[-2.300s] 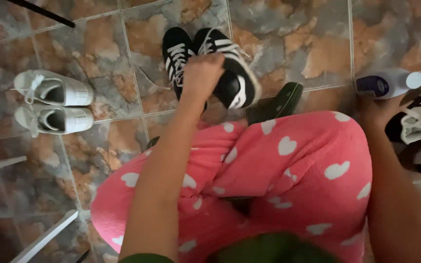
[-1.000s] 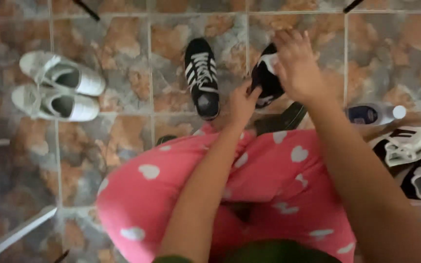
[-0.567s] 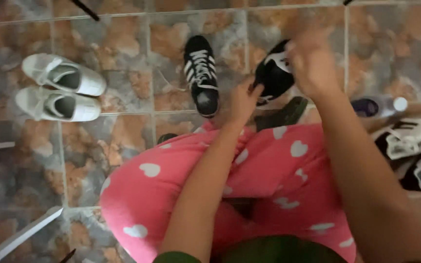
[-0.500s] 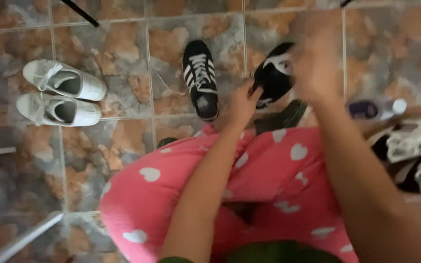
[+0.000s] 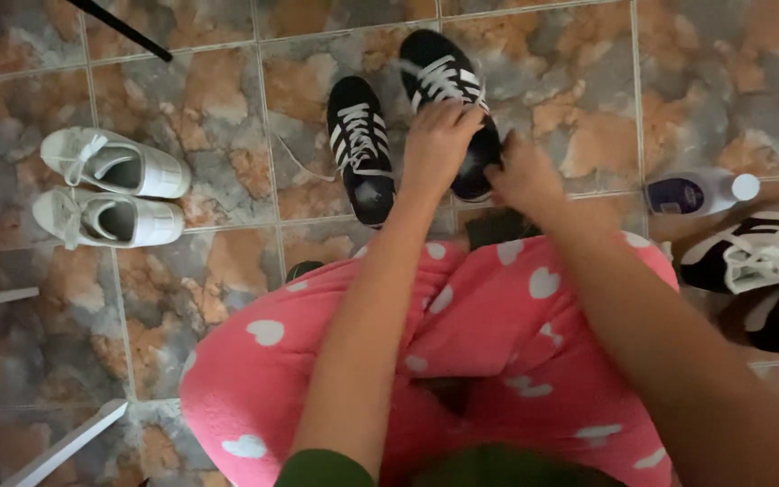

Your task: Cleaning and organizing various pairs of shoes on a shoe rack.

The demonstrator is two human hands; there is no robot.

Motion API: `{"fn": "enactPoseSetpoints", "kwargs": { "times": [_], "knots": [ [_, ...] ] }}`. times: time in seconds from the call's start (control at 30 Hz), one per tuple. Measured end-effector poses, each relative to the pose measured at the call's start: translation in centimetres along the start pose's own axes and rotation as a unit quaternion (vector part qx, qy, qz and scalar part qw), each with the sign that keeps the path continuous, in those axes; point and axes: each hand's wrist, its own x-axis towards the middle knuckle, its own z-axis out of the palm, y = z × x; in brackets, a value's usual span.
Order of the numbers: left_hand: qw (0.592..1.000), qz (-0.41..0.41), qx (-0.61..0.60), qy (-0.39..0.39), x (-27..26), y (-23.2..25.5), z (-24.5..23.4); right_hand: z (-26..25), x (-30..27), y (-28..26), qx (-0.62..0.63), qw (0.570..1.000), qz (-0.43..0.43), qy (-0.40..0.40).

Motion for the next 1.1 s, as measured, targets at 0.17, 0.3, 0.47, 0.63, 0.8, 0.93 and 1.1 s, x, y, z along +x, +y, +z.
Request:
{"fn": "enactPoseSetpoints", "kwargs": {
  "times": [0.17,0.3,0.47,0.63,0.8,0.93,1.1],
  "knots": [
    [0.985,-0.109,0.038,0.128,-4.4,0.5,1.5,3.8,0.3,-1.5,0.032,0.995,0.076,-0.062],
    [0.957,-0.244,-0.043,0.149,-6.9,1.1,3.8,-2.2,-1.4,-6.9,-0.061,0.997,-0.041,0.020],
    [0.925,-0.321,-0.161,0.124,-7.0,2.8,2.1,-0.3,0.0,-4.7,-0.197,0.963,-0.171,0.061],
    [0.936,-0.280,-0.172,0.126,-8.9,0.6,3.8,-1.2,-0.1,-5.2,-0.264,0.892,-0.337,0.143],
    [0.947,-0.298,-0.103,0.059,-7.9,0.2,3.4,-2.3,0.3,-6.2,-0.322,0.812,-0.447,0.195],
    [0.957,-0.276,-0.052,-0.074,-7.0,0.0,2.0,0.6,2.3,-2.9,-0.198,0.925,-0.324,0.020],
    [0.957,-0.223,-0.180,0.036,-5.6,-0.9,1.3,-3.0,1.6,-3.7,0.006,0.962,-0.251,0.111]
  ]
}}
